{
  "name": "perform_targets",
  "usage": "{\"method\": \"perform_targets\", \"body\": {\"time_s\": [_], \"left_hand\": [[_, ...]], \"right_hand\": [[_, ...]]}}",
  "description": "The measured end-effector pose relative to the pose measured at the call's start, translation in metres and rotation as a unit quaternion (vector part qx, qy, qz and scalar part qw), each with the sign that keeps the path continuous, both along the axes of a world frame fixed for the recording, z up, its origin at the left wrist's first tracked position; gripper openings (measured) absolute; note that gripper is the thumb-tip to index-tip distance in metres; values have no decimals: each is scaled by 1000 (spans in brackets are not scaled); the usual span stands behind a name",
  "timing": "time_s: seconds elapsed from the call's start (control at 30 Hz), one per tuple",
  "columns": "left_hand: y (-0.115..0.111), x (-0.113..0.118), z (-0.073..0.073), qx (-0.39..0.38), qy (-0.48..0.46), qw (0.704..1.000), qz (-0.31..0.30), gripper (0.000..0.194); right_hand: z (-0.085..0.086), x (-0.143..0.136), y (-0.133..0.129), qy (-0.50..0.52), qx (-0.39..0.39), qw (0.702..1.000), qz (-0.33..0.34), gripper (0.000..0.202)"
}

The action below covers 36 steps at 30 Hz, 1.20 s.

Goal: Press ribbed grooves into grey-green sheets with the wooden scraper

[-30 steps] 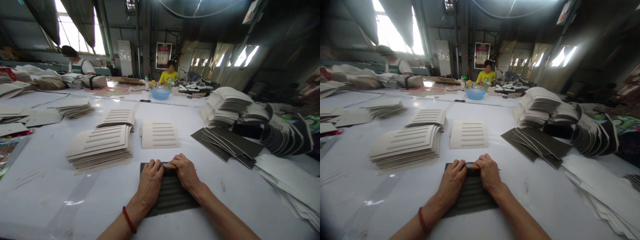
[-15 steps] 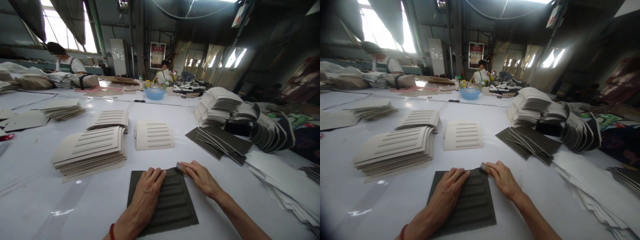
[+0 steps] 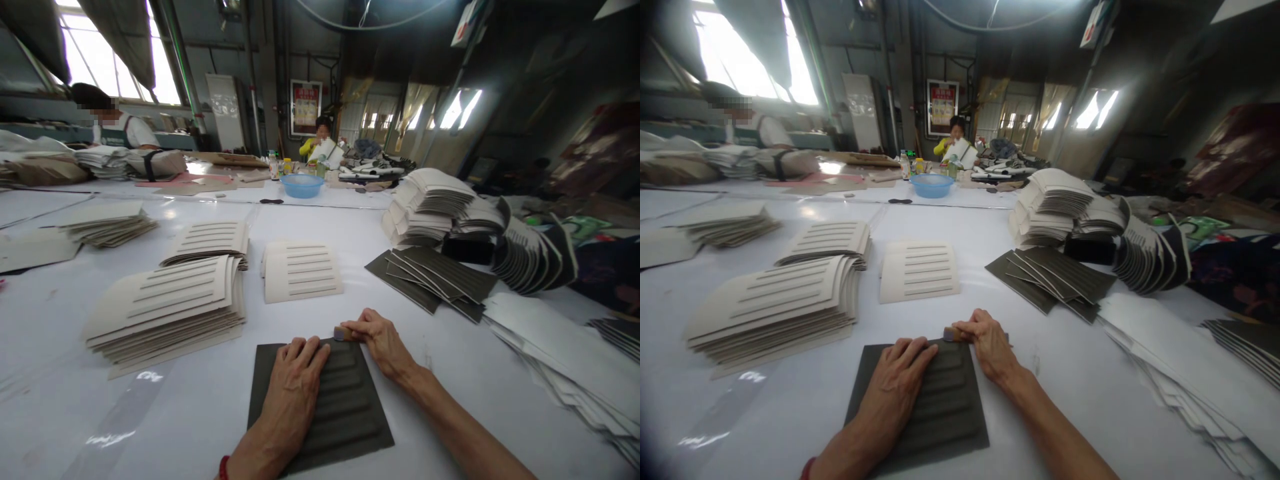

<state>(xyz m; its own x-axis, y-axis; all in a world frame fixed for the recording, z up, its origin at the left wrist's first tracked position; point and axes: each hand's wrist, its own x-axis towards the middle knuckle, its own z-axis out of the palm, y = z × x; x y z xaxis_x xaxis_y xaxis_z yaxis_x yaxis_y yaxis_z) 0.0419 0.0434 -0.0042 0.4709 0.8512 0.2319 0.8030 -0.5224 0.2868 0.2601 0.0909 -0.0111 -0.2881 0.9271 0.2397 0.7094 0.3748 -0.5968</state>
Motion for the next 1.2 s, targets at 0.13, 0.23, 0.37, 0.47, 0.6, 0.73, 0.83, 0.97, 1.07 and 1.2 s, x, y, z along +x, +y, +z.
{"method": "perform_targets", "body": {"time_s": [0.13, 0.23, 0.37, 0.47, 0.6, 0.73, 0.83, 0.97, 1.07, 1.2], "left_hand": [[-1, 0, 1, 6, 6, 1000, 17, 41], [-6, -4, -4, 29, 10, 999, 33, 45], [-21, -13, -18, 111, 9, 993, 38, 52], [-31, -16, -26, 181, 14, 983, 17, 39], [-35, -14, -29, 199, 14, 980, -7, 31], [-35, -12, -26, 182, -2, 983, -20, 30], [-36, -12, -23, 146, -33, 989, -8, 31], [-33, -16, -21, 139, -52, 989, 10, 36], [-28, -16, -18, 118, -45, 992, 16, 37], [-19, -12, -7, 68, -54, 996, -24, 33]], "right_hand": [[5, -4, 2, -21, 11, 999, 41, 32], [7, 3, 2, -34, 11, 998, 46, 31], [10, 8, 0, -54, 17, 997, 44, 32], [14, -10, 1, -75, 24, 994, 70, 28], [19, -57, 10, -101, 35, 985, 137, 20], [19, -106, 21, -131, 46, 971, 194, 14], [22, -117, 38, -149, 43, 974, 166, 12], [35, -73, 56, -146, 30, 989, -11, 27], [47, -24, 37, -127, 12, 988, -84, 39], [44, 2, -14, -100, -24, 993, -52, 40]]}}
